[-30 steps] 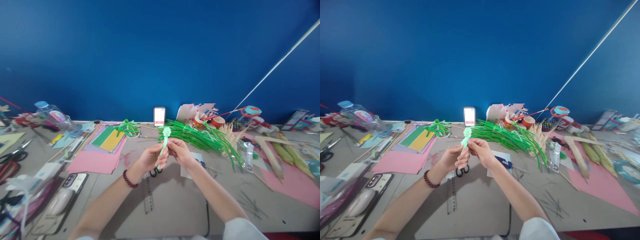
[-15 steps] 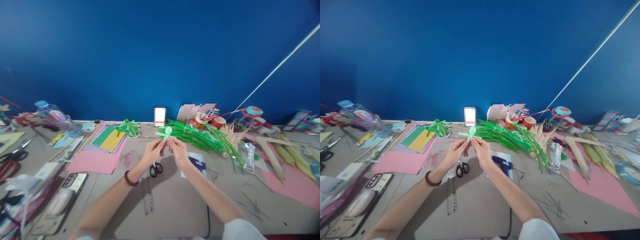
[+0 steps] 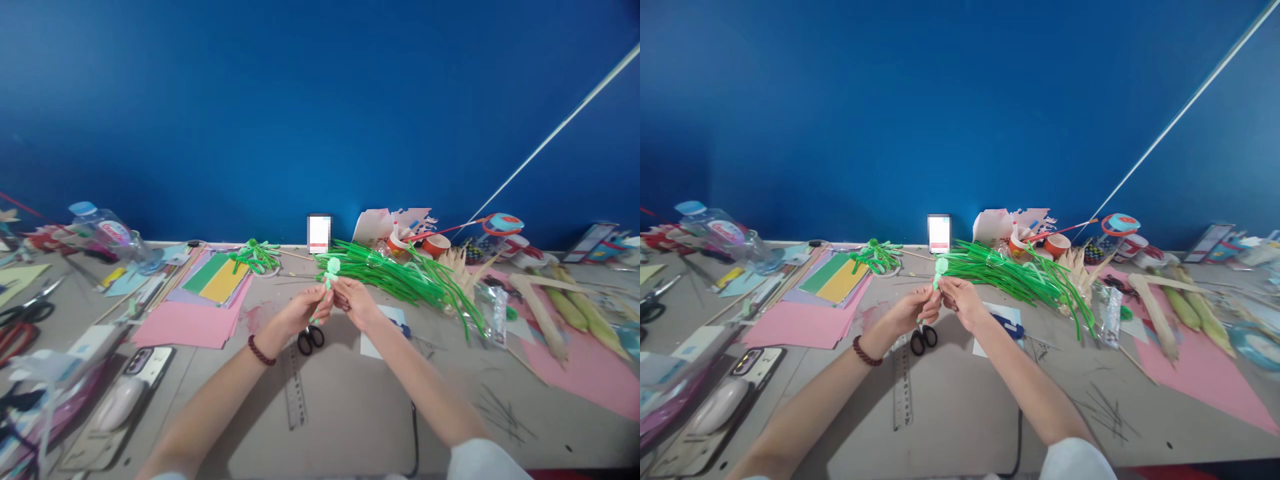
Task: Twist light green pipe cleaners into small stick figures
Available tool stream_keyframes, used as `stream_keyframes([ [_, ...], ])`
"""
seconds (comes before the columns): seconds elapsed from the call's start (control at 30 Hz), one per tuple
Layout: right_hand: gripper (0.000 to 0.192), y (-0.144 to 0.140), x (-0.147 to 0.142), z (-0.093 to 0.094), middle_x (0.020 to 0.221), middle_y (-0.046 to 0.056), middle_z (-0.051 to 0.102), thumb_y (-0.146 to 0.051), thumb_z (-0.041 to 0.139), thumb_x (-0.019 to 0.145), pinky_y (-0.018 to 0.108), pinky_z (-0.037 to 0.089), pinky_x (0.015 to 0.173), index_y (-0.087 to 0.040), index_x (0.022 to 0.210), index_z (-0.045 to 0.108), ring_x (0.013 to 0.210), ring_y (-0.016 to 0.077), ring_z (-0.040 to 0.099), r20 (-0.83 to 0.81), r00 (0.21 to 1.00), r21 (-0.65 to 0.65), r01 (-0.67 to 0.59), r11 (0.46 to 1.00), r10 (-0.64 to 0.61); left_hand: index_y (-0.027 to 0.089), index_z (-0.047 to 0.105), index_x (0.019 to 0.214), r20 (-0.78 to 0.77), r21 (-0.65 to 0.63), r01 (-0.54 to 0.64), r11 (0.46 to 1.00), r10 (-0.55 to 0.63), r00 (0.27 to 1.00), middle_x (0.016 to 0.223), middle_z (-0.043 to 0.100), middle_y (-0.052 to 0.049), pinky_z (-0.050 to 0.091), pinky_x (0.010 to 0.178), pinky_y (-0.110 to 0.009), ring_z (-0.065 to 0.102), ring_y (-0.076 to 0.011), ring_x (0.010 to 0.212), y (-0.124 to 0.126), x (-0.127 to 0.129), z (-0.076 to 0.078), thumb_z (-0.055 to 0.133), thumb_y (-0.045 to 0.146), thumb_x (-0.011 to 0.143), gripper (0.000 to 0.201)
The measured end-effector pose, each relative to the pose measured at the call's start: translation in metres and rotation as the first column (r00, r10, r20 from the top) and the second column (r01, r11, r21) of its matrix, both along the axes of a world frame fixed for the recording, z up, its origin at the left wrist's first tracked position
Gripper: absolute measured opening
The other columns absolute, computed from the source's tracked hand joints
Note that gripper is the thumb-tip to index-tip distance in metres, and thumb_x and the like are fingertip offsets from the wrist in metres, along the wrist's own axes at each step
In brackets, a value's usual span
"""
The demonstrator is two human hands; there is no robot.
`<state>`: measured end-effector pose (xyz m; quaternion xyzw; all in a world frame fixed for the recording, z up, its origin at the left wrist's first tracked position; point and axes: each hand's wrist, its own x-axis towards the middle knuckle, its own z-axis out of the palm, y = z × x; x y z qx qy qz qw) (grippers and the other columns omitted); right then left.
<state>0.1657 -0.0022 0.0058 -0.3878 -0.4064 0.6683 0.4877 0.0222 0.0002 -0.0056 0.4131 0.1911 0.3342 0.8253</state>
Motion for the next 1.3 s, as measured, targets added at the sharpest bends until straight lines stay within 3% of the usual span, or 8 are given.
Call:
stream_keyframes([
  [0.1, 0.033, 0.001, -0.001, -0.002, 0.048, -0.004, 0.048, -0.047, 0.074, 0.06, 0.023, 0.015, 0.041, -0.015, 0.059, 0.064, 0.04, 0.0044, 0.026, 0.053, 0.989, 0.038, 0.134, 0.99, -0.136, 0.015, 0.055, 0.068, -0.151, 0.191, -0.19, 0.963, 0.22, 0.964, 0.051, 0.047, 0.003, 0.039, 0.049, -0.021, 0.044, -0.0078, 0.045, 0.001, 0.004, 0.001, 0.062, 0.049, 0.076, 0.036],
  [0.2, 0.027, 0.0, -0.004, -0.006, 0.05, -0.003, 0.051, -0.043, 0.073, 0.06, 0.024, 0.019, 0.042, -0.017, 0.063, 0.068, 0.043, 0.0066, 0.03, 0.155, 0.935, 0.112, 0.305, 0.946, -0.32, 0.014, 0.061, 0.08, -0.267, 0.417, -0.348, 0.84, 0.479, 0.836, 0.057, 0.056, 0.001, 0.041, 0.052, -0.022, 0.051, -0.0099, 0.05, -0.001, 0.009, 0.003, 0.065, 0.051, 0.073, 0.038],
  [0.33, 0.022, -0.001, -0.007, -0.011, 0.048, -0.003, 0.05, -0.04, 0.072, 0.063, 0.024, 0.021, 0.043, -0.018, 0.062, 0.07, 0.046, 0.0088, 0.033, 0.2, 0.885, 0.173, 0.39, 0.904, -0.42, 0.016, 0.063, 0.083, -0.292, 0.631, -0.385, 0.673, 0.666, 0.686, 0.067, 0.06, -0.001, 0.042, 0.053, -0.022, 0.054, -0.0108, 0.054, -0.007, 0.011, 0.002, 0.059, 0.046, 0.079, 0.031],
  [0.4, 0.023, -0.001, -0.008, -0.014, 0.047, -0.003, 0.049, -0.04, 0.072, 0.063, 0.024, 0.022, 0.043, -0.018, 0.063, 0.071, 0.045, 0.0084, 0.033, 0.179, 0.891, 0.16, 0.391, 0.906, -0.416, 0.016, 0.062, 0.075, -0.29, 0.683, -0.358, 0.637, 0.685, 0.668, 0.061, 0.056, 0.0, 0.04, 0.051, -0.021, 0.052, -0.0102, 0.052, -0.008, 0.011, 0.002, 0.055, 0.045, 0.083, 0.031],
  [0.5, 0.025, 0.0, -0.012, -0.019, 0.046, -0.005, 0.046, -0.042, 0.072, 0.063, 0.023, 0.023, 0.043, -0.017, 0.065, 0.07, 0.044, 0.007, 0.03, 0.106, 0.909, 0.12, 0.39, 0.913, -0.403, 0.016, 0.058, 0.069, -0.291, 0.617, -0.369, 0.695, 0.637, 0.714, 0.052, 0.049, 0.003, 0.038, 0.05, -0.021, 0.048, -0.0089, 0.047, -0.008, 0.012, 0.003, 0.052, 0.047, 0.084, 0.036],
  [0.7, 0.024, -0.003, -0.019, -0.022, 0.053, -0.004, 0.051, -0.04, 0.073, 0.064, 0.022, 0.025, 0.042, -0.017, 0.066, 0.067, 0.045, 0.0061, 0.034, -0.009, 0.912, 0.093, 0.408, 0.908, -0.409, 0.016, 0.055, 0.069, -0.166, 0.247, -0.424, 0.871, 0.469, 0.867, 0.046, 0.042, 0.007, 0.038, 0.047, -0.021, 0.04, -0.0062, 0.04, -0.008, 0.018, 0.002, 0.056, 0.047, 0.081, 0.033],
  [1.07, 0.036, -0.007, -0.021, -0.019, 0.041, -0.007, 0.042, -0.047, 0.077, 0.057, 0.023, 0.023, 0.037, -0.017, 0.055, 0.057, 0.035, 0.0056, 0.032, -0.106, 0.943, -0.134, 0.302, 0.944, -0.317, 0.015, 0.056, 0.069, -0.137, 0.229, -0.404, 0.886, 0.44, 0.887, 0.044, 0.041, 0.008, 0.038, 0.046, -0.019, 0.038, -0.0051, 0.039, -0.01, 0.021, -0.004, 0.057, 0.047, 0.081, 0.034],
  [1.3, 0.041, -0.01, -0.017, -0.005, 0.041, -0.006, 0.042, -0.041, 0.08, 0.054, 0.021, 0.025, 0.042, -0.017, 0.043, 0.05, 0.041, 0.0051, 0.033, -0.137, 0.962, -0.037, 0.236, 0.971, -0.238, 0.014, 0.048, 0.061, 0.138, -0.109, -0.131, 0.985, 0.145, 0.98, 0.047, 0.033, 0.008, 0.028, 0.034, -0.015, 0.024, -0.0017, 0.032, -0.01, 0.009, 0.004, 0.055, 0.031, 0.083, 0.029],
])
